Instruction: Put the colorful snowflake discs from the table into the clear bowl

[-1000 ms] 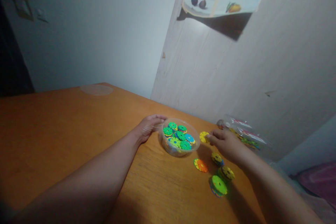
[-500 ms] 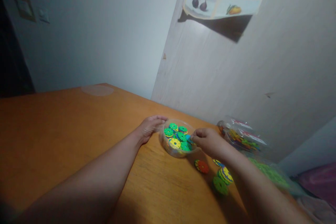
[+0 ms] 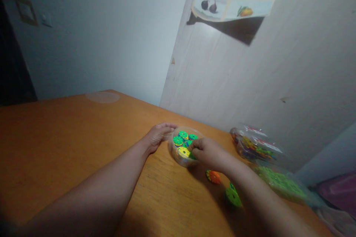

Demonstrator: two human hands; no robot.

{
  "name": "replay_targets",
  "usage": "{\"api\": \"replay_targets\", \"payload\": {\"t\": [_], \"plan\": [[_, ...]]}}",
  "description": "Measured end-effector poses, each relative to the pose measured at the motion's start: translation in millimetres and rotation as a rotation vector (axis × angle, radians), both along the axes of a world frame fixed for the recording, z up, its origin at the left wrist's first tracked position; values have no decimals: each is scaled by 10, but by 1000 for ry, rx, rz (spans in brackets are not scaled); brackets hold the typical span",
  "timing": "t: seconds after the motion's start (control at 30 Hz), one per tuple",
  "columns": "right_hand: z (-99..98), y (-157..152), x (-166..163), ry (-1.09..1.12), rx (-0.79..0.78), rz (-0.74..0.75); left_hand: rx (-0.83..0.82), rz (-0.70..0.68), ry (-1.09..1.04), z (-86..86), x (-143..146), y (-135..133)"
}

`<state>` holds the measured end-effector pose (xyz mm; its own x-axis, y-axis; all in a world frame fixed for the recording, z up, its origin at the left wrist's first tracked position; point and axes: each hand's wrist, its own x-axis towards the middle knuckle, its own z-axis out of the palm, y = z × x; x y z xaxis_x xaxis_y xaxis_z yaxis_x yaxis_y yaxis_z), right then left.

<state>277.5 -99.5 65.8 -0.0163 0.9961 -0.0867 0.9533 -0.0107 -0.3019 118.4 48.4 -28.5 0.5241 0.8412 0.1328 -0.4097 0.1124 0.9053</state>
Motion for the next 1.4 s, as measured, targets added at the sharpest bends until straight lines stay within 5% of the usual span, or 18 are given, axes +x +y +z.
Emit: {"api": "replay_targets", "payload": {"t": [0.23, 0.37, 0.47, 0.77, 1.07, 1.4], "plan": [[-14, -31, 72, 134, 60, -19, 14, -11, -1, -34, 5, 24], [95, -169, 348, -6, 135, -109, 23, -4, 11, -22, 7, 24], [107, -297, 582, -167, 33, -158, 18, 5, 21, -5, 6, 15], [-298, -380, 614, -182, -326, -222, 22, -10, 11, -35, 3, 36], [-405, -351, 746, -179, -198, -238, -9, 7, 2, 4, 4, 13], [-316, -381, 966, 243, -232, -170, -4, -4, 4, -4, 9, 22]]}}
